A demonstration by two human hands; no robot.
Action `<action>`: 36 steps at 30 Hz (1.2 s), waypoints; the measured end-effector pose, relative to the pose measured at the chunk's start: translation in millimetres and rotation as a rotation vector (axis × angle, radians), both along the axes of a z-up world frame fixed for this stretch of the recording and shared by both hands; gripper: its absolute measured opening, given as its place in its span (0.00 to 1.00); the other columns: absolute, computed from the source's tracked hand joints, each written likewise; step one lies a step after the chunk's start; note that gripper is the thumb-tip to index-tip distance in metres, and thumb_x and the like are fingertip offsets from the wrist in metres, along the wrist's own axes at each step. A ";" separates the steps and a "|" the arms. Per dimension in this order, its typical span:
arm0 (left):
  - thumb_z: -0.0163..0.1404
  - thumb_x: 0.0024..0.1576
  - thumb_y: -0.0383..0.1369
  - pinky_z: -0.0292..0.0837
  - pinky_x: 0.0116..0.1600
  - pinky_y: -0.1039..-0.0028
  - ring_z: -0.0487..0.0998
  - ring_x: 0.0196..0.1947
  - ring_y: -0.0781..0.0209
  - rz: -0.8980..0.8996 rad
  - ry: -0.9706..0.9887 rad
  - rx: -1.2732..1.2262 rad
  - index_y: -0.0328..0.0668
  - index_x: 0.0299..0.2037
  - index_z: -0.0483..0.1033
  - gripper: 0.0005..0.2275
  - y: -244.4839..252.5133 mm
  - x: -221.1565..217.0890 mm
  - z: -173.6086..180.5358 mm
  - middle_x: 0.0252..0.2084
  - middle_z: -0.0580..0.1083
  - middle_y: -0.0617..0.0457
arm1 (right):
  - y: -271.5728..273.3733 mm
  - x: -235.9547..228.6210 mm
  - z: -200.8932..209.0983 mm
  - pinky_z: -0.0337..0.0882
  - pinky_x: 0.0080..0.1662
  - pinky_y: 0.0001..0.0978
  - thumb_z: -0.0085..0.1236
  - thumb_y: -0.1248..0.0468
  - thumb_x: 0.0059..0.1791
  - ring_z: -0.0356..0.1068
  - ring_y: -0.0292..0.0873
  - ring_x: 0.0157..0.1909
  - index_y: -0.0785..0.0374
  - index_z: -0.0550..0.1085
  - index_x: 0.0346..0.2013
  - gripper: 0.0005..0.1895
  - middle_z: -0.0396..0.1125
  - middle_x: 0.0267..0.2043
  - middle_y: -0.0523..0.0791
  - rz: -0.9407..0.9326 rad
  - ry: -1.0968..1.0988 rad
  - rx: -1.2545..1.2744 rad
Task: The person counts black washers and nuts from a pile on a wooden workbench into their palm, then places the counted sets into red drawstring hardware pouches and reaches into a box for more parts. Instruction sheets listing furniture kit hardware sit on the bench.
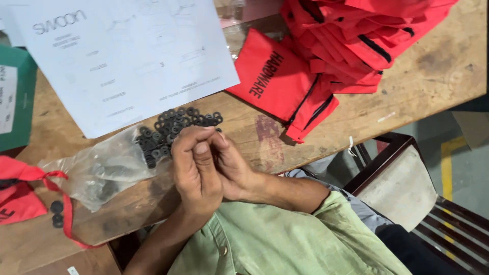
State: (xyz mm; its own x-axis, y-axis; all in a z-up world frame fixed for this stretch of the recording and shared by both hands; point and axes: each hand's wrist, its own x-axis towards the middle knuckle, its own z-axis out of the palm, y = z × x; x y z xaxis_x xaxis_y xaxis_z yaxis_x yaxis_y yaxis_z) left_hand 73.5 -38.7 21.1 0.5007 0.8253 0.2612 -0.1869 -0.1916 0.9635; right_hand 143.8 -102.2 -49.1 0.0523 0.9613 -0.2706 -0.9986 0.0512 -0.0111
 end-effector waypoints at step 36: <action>0.56 0.58 0.21 0.72 0.40 0.55 0.77 0.37 0.44 0.207 0.380 1.072 0.42 0.43 0.78 0.07 262.4 176.0 -2.6 0.37 0.75 0.46 | -69.6 156.5 56.8 0.68 0.65 0.46 0.44 0.63 0.60 0.68 0.56 0.60 0.80 0.69 0.54 0.19 0.67 0.56 0.60 -0.370 -0.205 -0.149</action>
State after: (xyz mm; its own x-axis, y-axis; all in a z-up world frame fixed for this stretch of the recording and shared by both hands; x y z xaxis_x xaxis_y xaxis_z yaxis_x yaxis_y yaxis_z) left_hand 249.5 223.6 18.5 0.5781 0.3466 0.7387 0.2104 -0.9380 0.2755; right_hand 300.3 -171.8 7.7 0.4527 0.8189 -0.3527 -0.8896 0.3879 -0.2412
